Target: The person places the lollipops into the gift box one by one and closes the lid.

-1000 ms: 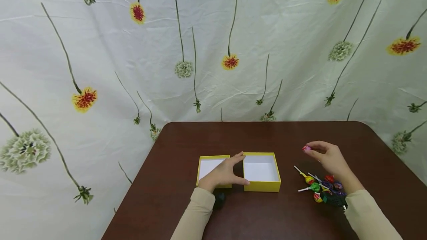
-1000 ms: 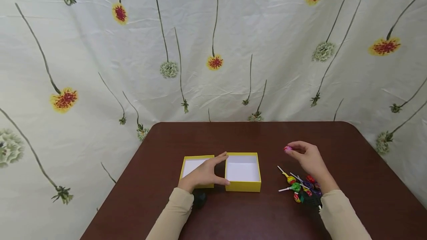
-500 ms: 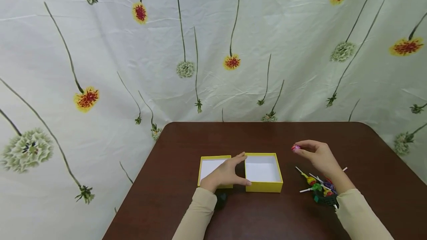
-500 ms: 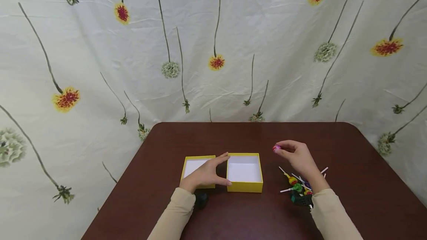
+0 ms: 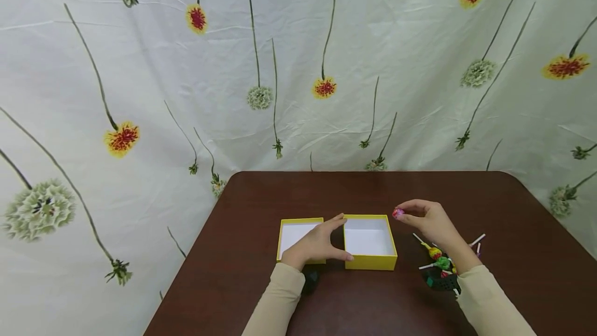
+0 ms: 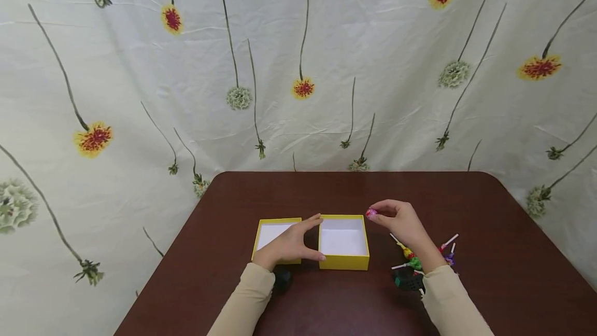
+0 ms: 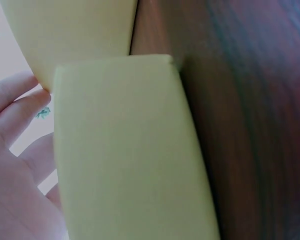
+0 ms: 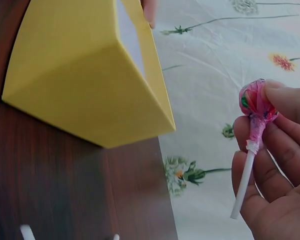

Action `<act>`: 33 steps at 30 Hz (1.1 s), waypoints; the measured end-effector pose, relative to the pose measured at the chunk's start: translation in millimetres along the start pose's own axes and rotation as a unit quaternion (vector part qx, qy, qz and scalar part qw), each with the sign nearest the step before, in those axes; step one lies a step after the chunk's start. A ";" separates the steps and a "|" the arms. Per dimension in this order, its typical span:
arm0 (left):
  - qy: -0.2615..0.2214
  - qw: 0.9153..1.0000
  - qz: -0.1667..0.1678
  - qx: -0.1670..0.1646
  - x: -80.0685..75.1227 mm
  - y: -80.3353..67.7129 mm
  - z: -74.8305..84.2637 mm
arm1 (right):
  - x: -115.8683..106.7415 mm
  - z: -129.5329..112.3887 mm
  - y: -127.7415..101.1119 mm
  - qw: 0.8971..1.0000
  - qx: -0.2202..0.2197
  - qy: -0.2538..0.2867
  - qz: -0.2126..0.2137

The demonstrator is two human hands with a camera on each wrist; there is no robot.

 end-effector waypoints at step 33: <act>0.011 1.000 0.009 -0.005 -0.1 -0.7 -0.5 | 49.0 -34.7 12.8 0.988 -0.102 0.053 -0.107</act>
Point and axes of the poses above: each hand's wrist, its own y-axis towards the middle knuckle, its own x-axis out of the palm, z = x × y, the point moved 2 cm from there along y, towards the middle knuckle, and after that the axes turned 15 degrees about -y, right-handed, at the moved point
